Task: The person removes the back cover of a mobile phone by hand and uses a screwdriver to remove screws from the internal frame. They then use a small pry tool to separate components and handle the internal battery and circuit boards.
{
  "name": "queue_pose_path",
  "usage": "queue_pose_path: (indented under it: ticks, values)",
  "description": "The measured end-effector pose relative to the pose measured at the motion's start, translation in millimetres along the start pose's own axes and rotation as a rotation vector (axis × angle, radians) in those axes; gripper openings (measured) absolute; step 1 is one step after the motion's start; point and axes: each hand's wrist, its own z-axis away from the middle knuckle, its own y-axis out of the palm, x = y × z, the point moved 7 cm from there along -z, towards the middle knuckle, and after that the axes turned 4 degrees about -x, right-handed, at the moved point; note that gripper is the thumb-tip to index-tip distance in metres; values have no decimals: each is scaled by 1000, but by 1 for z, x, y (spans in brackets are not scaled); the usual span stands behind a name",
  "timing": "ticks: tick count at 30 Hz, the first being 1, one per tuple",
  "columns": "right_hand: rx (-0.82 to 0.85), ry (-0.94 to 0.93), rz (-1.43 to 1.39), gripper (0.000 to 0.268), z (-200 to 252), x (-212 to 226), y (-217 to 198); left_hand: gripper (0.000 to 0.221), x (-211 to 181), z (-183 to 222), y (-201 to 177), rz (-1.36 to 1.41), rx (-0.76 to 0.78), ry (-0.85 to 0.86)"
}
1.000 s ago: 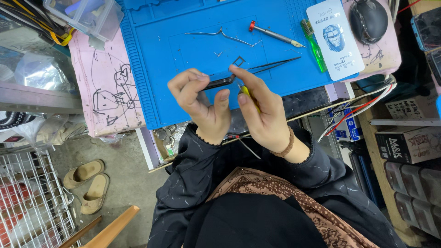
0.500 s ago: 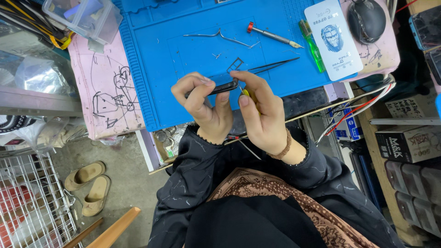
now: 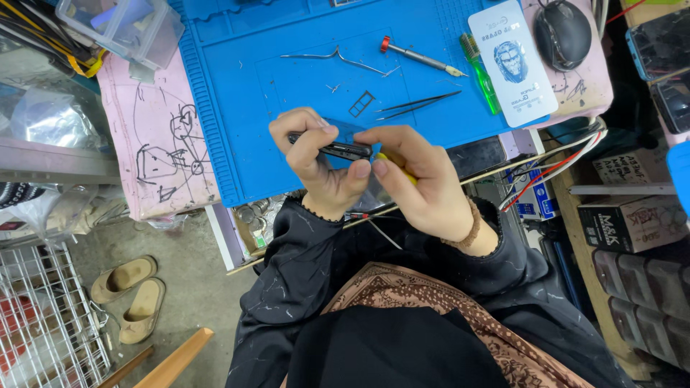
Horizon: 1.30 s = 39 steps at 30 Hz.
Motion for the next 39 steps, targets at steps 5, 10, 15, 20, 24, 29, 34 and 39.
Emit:
queue_pose_path:
  ticks: [5,10,15,20,24,29,34,39]
  values:
    - [34,-15,12,34,7,15,-4,80,-3,-10,4,134,-15,54]
    - [127,71,16,34,1,16,-17,87,-3,-15,2,124,152,-56]
    - [126,134,33,32,-2,7,-24,82,6,-10,0,209,245,-233]
    - [187,161,-41,30,-4,9,-20,83,-17,-24,-4,29,231,-118]
    - [170,169,-120,28,-2,6,-21,91,-28,-35,-3,65,290,-25]
    - [149,231,-129,31,0,0,-28,105,-22,-35,5,223,321,-17]
    - [144,156,202,46,4,24,-27,110,-19,-34,15,390,301,-42]
    - [140,109,322,55,24,50,-42,108,-18,-34,12,409,301,-52]
